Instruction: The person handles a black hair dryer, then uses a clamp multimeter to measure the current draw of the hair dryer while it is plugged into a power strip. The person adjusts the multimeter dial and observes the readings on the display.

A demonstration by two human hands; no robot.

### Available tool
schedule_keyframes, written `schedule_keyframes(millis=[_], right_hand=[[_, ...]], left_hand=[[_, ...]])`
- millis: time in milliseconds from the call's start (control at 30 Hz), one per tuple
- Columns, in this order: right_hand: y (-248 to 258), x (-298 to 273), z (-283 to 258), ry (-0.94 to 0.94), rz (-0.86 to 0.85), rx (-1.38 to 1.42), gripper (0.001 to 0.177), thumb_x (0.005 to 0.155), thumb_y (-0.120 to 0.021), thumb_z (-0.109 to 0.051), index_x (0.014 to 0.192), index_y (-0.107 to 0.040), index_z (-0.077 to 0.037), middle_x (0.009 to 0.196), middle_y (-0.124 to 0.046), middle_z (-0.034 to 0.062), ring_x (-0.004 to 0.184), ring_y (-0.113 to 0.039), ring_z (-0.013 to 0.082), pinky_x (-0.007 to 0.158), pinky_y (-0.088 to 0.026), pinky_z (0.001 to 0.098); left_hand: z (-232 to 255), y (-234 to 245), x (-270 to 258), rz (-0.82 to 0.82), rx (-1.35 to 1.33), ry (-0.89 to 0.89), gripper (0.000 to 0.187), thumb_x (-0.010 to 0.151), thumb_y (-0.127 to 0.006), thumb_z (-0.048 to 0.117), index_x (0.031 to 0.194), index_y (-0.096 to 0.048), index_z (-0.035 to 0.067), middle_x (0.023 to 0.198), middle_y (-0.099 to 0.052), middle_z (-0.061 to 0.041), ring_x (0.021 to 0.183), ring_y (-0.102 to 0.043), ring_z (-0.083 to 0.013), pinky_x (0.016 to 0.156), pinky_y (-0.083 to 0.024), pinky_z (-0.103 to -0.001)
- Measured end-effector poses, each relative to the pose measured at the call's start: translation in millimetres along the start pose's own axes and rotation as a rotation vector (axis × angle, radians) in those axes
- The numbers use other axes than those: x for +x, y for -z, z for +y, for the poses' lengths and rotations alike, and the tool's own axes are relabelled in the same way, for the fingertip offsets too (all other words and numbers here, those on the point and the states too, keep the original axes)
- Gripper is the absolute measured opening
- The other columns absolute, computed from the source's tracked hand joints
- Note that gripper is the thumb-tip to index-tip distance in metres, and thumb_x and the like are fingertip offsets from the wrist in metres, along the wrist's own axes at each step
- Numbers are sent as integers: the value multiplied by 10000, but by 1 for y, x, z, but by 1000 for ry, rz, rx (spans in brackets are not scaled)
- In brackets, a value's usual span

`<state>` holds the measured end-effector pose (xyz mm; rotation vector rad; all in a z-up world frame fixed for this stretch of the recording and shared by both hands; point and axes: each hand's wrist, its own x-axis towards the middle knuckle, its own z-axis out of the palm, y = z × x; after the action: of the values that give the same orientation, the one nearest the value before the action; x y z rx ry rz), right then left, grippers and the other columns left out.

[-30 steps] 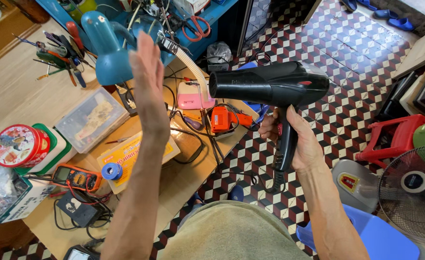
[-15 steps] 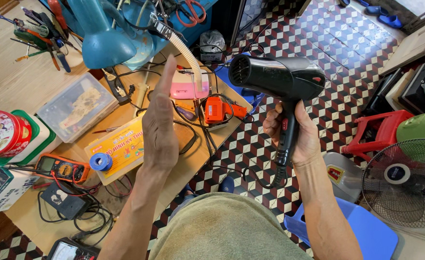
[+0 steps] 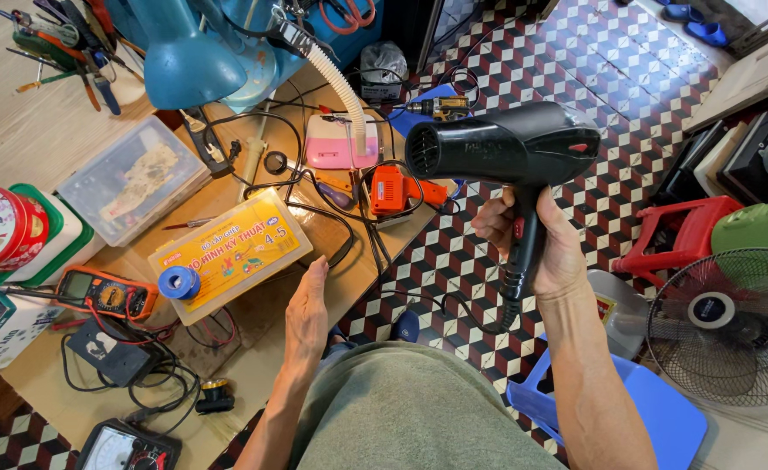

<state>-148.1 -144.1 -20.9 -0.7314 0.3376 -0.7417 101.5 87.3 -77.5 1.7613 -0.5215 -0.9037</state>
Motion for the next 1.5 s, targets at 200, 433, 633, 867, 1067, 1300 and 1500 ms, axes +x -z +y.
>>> schedule_keyframes(millis=[200,433,633,867,1067,1300,1500], right_hand=[[-4,-1,-1,-20,25,12,456,1072,-617,-449,1132,-613,3,1121,-673,179,1172,-672,360,1121,-507,523],[-9,-3,1,-35,44,-31,416,1066,-607,-404,1117,-622,8,1116,-677,193,1284,-631,406,1170,-479,516],[-22,-2,3,-16,72,-130,401,1049,-591,-380,1139,-636,8,1158,-704,267,1200,-647,400,1111,-497,512],[-20,2,2,9,102,-150,346,1071,-577,-333,1138,-635,2,1141,-693,228,1224,-660,383,1138,-492,520],[-25,10,3,2,131,-147,336,1063,-563,-337,1121,-640,-15,1128,-718,234,1223,-662,379,1135,-484,510],[-24,14,4,-10,112,-74,344,1067,-555,-340,1139,-643,-15,1118,-692,175,1237,-641,360,1143,-471,515],[-29,18,7,24,129,5,346,1087,-547,-351,1064,-626,-15,1125,-702,186,1231,-657,341,1148,-498,505]], left_hand=[[51,-8,11,39,2,-242,760,1055,-290,565,1532,-401,-15,1604,-427,-188,1522,-353,-272,1233,-247,-364],[154,-4,47,11,-103,-812,742,1175,-164,537,1683,-205,-2,1786,-204,-172,1692,-154,-279,1407,-113,-387],[206,-15,80,1,-71,-964,738,1187,-151,569,1676,-195,20,1768,-205,-142,1644,-152,-252,1418,-101,-365],[193,-10,61,-76,-123,-806,814,1114,-157,604,1668,-182,8,1766,-178,-174,1663,-114,-292,1368,-79,-408],[187,3,62,-3,-122,-759,810,1100,-162,598,1664,-199,19,1759,-192,-174,1650,-144,-290,1344,-105,-408],[118,-20,38,-93,-63,-404,577,1079,-347,473,1421,-553,56,1397,-647,-152,1274,-628,-232,985,-525,-367],[70,-87,-28,-333,-42,-298,362,990,-677,198,1313,-672,33,1153,-774,-128,1083,-725,-192,935,-588,-345]])
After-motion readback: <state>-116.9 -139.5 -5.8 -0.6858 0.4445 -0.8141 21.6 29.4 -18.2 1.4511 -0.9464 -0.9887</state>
